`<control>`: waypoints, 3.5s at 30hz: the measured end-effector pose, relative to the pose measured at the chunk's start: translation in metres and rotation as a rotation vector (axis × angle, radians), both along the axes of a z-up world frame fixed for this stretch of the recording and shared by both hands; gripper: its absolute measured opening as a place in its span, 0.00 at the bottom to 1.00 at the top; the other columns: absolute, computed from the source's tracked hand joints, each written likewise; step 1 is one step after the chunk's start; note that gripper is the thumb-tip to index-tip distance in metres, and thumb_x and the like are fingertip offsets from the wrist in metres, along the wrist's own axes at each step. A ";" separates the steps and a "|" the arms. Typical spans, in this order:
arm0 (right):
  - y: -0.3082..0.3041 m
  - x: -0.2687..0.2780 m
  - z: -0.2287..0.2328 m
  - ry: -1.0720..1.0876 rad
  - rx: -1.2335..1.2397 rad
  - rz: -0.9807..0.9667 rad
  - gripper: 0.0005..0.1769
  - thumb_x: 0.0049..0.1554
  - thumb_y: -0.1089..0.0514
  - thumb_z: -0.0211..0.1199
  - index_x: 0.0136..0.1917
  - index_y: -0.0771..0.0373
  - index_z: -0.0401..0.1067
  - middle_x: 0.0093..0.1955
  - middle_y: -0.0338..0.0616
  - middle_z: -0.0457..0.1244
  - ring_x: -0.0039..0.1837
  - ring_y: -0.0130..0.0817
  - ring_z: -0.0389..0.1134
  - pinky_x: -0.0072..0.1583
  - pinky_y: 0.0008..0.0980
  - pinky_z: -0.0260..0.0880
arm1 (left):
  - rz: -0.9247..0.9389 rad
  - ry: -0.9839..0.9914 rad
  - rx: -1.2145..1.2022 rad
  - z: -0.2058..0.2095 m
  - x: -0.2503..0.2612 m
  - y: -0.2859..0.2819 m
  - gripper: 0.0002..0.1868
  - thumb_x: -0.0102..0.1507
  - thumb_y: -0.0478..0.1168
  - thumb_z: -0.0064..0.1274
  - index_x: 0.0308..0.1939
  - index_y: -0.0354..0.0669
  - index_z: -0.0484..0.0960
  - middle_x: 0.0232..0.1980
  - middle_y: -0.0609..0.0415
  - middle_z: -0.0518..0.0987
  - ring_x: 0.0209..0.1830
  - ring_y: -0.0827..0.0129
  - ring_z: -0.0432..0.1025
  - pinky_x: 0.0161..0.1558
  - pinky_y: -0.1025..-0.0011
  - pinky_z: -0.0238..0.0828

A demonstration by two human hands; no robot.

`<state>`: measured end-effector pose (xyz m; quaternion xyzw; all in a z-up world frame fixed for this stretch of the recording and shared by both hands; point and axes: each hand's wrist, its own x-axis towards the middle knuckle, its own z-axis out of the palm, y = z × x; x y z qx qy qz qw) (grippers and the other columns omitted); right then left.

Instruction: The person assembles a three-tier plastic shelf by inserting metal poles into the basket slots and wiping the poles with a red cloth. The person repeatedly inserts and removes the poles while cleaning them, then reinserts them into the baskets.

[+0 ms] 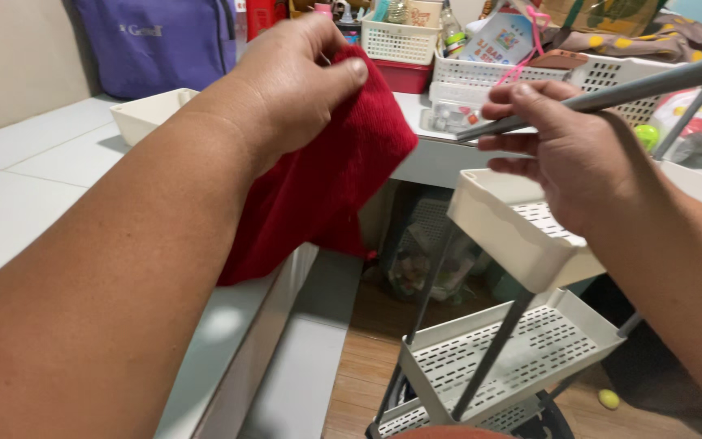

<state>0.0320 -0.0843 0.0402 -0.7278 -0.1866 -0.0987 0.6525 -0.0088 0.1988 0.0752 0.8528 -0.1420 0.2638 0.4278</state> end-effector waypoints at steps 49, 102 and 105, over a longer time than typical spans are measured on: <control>-0.076 0.002 -0.038 0.201 -0.156 -0.153 0.17 0.65 0.49 0.51 0.56 0.64 0.71 0.51 0.42 0.67 0.48 0.29 0.68 0.49 0.34 0.71 | 0.115 -0.119 -0.257 -0.088 0.089 -0.170 0.13 0.63 0.46 0.57 0.42 0.41 0.78 0.42 0.44 0.84 0.44 0.52 0.79 0.49 0.60 0.74; 0.009 -0.049 0.011 0.245 -0.259 0.024 0.23 0.64 0.56 0.48 0.71 0.45 0.63 0.32 0.36 0.56 0.29 0.24 0.54 0.31 0.26 0.56 | -0.794 0.445 -1.333 -0.056 0.084 -0.142 0.08 0.63 0.41 0.60 0.41 0.42 0.80 0.37 0.51 0.84 0.36 0.61 0.78 0.45 0.57 0.78; 0.013 -0.053 0.011 0.227 -0.259 0.034 0.24 0.64 0.57 0.48 0.73 0.45 0.61 0.33 0.33 0.57 0.32 0.21 0.57 0.34 0.24 0.62 | -0.679 0.478 -1.365 -0.049 0.093 -0.141 0.11 0.63 0.46 0.60 0.38 0.43 0.81 0.37 0.51 0.84 0.35 0.60 0.78 0.47 0.54 0.79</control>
